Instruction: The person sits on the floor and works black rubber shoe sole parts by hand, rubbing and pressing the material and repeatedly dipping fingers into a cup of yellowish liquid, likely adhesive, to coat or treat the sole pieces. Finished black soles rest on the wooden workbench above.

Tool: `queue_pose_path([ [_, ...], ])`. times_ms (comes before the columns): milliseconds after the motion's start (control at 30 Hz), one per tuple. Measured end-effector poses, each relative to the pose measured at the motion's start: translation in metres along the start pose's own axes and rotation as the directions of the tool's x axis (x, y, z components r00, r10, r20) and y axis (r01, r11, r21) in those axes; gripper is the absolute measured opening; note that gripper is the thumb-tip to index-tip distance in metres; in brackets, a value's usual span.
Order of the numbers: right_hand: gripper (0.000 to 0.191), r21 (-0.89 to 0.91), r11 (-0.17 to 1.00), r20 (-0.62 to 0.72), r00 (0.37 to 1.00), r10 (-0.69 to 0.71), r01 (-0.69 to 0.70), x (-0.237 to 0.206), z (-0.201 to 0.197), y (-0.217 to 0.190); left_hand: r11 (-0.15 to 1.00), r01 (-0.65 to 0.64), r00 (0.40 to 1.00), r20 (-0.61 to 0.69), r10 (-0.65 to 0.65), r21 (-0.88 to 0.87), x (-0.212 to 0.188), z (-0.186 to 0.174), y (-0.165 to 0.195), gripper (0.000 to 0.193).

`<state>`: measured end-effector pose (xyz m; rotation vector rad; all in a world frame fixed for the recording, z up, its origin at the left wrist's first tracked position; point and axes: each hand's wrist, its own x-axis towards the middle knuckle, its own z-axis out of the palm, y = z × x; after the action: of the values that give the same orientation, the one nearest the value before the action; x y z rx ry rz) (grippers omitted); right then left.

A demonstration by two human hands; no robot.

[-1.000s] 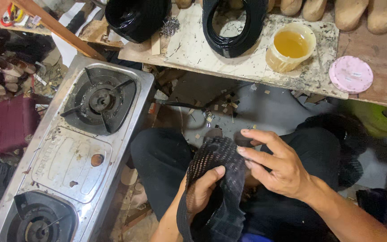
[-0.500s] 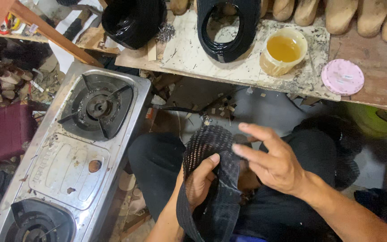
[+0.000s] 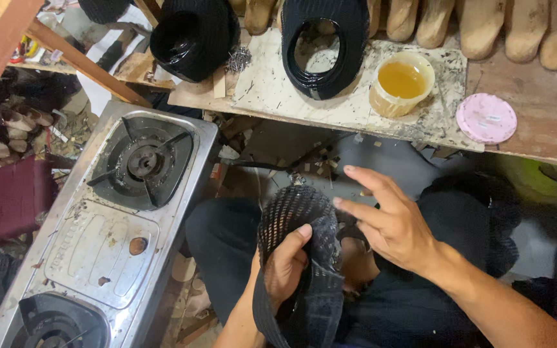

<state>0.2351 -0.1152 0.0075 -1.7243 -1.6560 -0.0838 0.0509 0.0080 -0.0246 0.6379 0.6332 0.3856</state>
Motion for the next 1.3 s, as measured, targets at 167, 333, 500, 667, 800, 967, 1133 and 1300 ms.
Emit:
queue_pose_path([
  [167, 0.08, 0.453, 0.89, -0.075, 0.992, 0.104, -0.059, -0.022, 0.006, -0.012, 0.994, -0.099, 0.989, -0.106, 0.103, 0.048, 0.001, 0.01, -0.001, 0.025],
  [333, 0.097, 0.362, 0.859, 0.221, 0.929, 0.297, -0.361, -0.038, 0.006, -0.028, 0.997, -0.063, 0.993, -0.106, 0.058, -0.049, -0.002, 0.031, -0.001, 0.009],
  [500, 0.079, 0.327, 0.832, 0.278, 0.887, 0.368, -0.448, -0.025, -0.02, -0.016, 0.89, -0.047, 0.996, 0.09, 0.007, 0.453, 0.003, 0.023, -0.004, 0.019],
  [667, 0.036, 0.03, 0.961, -0.005, 0.961, 0.277, -0.277, 0.003, -0.05, 0.046, 0.893, 0.304, 0.949, -0.023, -0.315, 0.331, 0.028, -0.007, -0.021, 0.044],
  [800, 0.031, -0.204, 0.947, -0.115, 0.966, 0.23, -0.25, 0.042, -0.062, 0.108, 0.889, 0.189, 0.98, -0.02, -0.199, 0.417, 0.039, -0.01, -0.029, 0.048],
  [967, 0.064, -0.409, 0.898, -0.048, 0.986, 0.157, -0.163, 0.079, -0.057, 0.156, 0.879, 0.318, 0.944, -0.032, -0.329, 0.356, 0.039, 0.001, -0.02, 0.048],
  [1133, 0.051, -0.399, 0.9, 0.062, 0.974, 0.22, -0.178, 0.079, -0.06, 0.177, 0.904, 0.284, 0.954, -0.001, -0.299, 0.321, 0.049, -0.009, -0.023, 0.048],
  [1300, 0.028, -0.275, 0.919, -0.011, 0.957, 0.29, -0.282, 0.055, -0.057, 0.155, 0.898, 0.287, 0.947, 0.042, -0.318, 0.333, 0.056, -0.021, -0.028, 0.055],
])
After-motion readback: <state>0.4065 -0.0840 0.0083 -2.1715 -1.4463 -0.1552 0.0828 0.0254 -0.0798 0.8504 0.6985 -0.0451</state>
